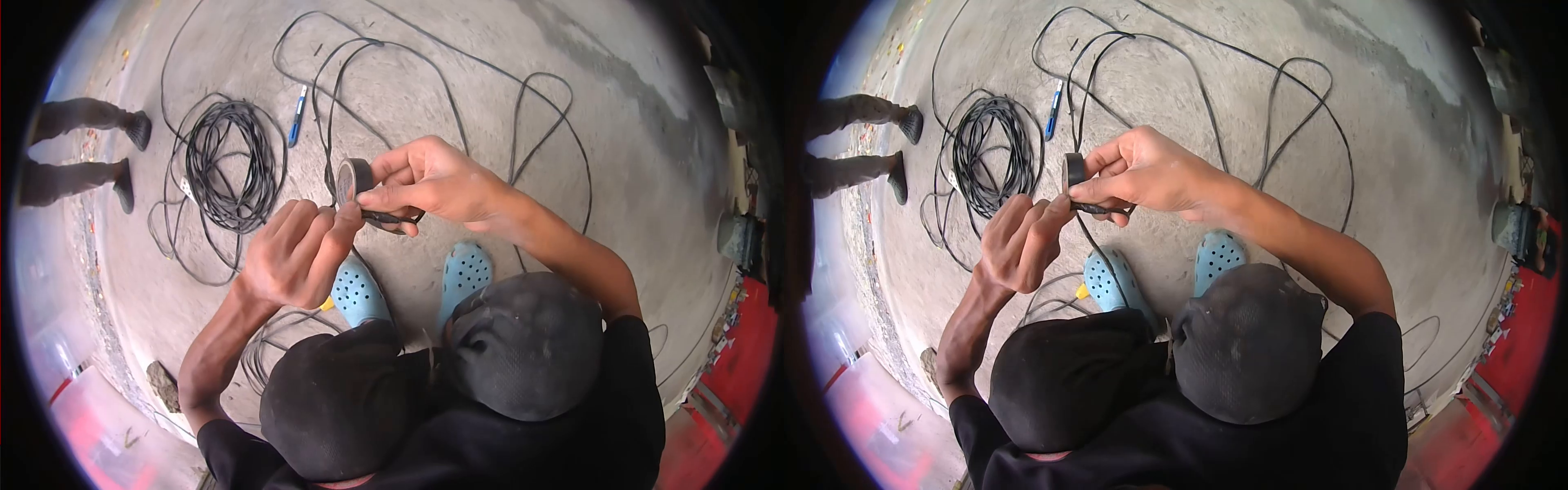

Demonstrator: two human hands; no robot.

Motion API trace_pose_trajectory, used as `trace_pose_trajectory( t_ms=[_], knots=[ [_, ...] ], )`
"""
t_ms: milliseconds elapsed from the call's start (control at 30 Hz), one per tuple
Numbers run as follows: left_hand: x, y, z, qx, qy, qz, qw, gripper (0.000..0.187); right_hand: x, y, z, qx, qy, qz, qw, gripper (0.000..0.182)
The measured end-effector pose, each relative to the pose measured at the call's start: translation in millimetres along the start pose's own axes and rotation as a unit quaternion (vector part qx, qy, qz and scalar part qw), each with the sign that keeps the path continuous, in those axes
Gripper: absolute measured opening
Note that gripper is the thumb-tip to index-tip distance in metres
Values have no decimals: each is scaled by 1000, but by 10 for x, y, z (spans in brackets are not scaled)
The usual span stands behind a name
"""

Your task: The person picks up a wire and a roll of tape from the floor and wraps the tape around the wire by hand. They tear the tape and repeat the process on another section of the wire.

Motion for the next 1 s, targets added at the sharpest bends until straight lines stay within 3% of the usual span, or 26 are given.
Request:
trace_pose_trajectory(
  t_ms=[300,400,500,667,700,900,967,1000],
  knots=[
    [-49,25,-31,-24,4,9,1000,34,-84,118,142,-71,-34,-26,997,23],
    [-28,28,-116,39,38,64,996,32,-87,75,156,13,20,-74,997,28],
    [-88,59,-134,138,12,166,976,22,-58,8,244,3,74,-29,997,33],
    [-93,14,-143,371,-93,366,848,11,66,-53,312,23,56,54,997,30],
    [-97,-8,-152,395,-138,382,824,8,63,-17,324,25,48,76,996,28],
    [-101,-42,-322,614,-137,435,644,9,87,0,305,163,17,187,969,24],
    [-133,-61,-325,645,-153,441,606,5,118,21,318,227,25,199,953,23],
    [-121,-57,-375,654,-128,428,610,6,144,19,303,262,30,187,946,21]
  ],
)
Point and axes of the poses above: each hand's wrist, its own x-axis away from the middle knuckle, its own z-axis out of the back of the hand, y = z × x, the point moved 4 cm from there along -x, towards the middle knuckle, and after that the axes turned 13 degrees about -y, right-handed, at the moved point
